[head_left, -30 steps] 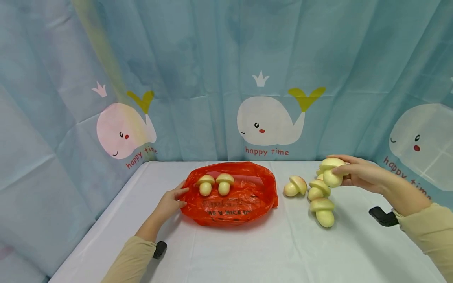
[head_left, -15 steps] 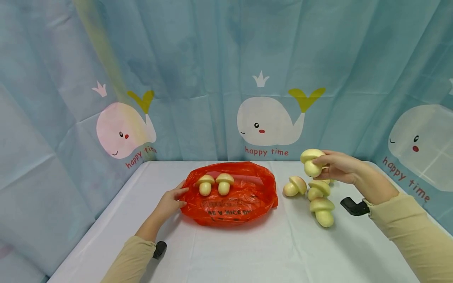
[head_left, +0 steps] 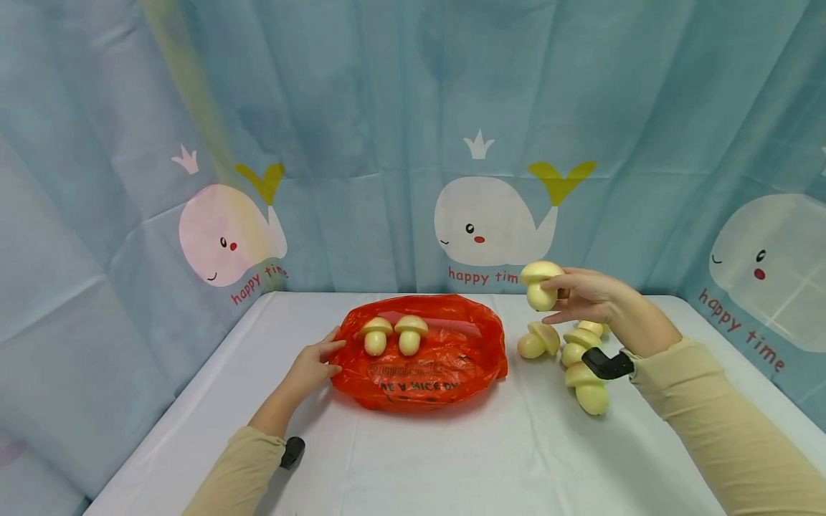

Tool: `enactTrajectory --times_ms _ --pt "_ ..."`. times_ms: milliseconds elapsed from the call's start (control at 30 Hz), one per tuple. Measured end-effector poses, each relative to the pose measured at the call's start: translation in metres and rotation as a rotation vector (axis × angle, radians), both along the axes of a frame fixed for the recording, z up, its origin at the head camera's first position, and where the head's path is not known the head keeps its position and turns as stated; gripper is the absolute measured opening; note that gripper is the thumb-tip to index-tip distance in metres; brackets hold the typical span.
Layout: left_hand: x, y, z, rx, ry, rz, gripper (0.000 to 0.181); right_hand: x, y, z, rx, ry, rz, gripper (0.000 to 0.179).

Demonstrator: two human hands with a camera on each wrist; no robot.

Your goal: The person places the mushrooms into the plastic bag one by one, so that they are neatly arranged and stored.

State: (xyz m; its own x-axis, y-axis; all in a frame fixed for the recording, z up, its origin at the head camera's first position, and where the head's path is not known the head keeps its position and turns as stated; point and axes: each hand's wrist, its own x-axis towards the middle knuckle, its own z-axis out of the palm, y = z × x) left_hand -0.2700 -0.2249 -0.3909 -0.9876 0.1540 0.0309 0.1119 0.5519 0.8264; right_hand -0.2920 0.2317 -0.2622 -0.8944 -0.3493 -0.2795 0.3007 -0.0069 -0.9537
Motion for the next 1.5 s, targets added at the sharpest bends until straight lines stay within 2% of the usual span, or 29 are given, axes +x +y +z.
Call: enactTrajectory --times_ms 233,367,667,767,967,1033,1133,1233,1367,1500 --pt "0.001 0.002 0.001 -0.004 0.015 0.003 0.052 0.0 -0.022 0.004 -0.049 -0.053 -0.011 0.019" --pt "0.002 0.003 0.001 -0.007 0.02 0.001 0.051 -0.002 -0.038 0.006 -0.071 -0.091 -0.046 0.017" --pt "0.004 0.001 0.001 -0.013 0.022 0.007 0.051 -0.019 -0.079 0.002 -0.194 -0.187 -0.136 0.018" --pt "0.003 0.0 0.0 -0.024 0.027 0.007 0.051 -0.025 -0.092 -0.006 -0.229 -0.227 -0.152 0.023" --pt "0.002 0.002 0.0 -0.016 0.021 0.012 0.052 -0.035 -0.117 -0.027 -0.268 -0.278 -0.148 0.044" --pt "0.002 0.003 -0.001 -0.014 0.018 0.011 0.052 -0.038 -0.123 -0.035 -0.279 -0.289 -0.154 0.043" --pt "0.002 0.004 -0.001 -0.004 0.011 0.01 0.052 -0.04 -0.131 -0.047 -0.279 -0.316 -0.17 0.032" --pt "0.002 0.005 -0.001 -0.003 0.014 0.002 0.051 -0.041 -0.136 -0.057 -0.229 -0.32 -0.167 0.026" --pt "0.002 0.004 0.0 -0.002 0.016 -0.003 0.051 -0.038 -0.143 -0.068 -0.16 -0.338 -0.169 0.036" --pt "0.001 0.002 0.001 0.0 0.017 -0.003 0.051 -0.033 -0.15 -0.078 -0.101 -0.354 -0.249 0.042"
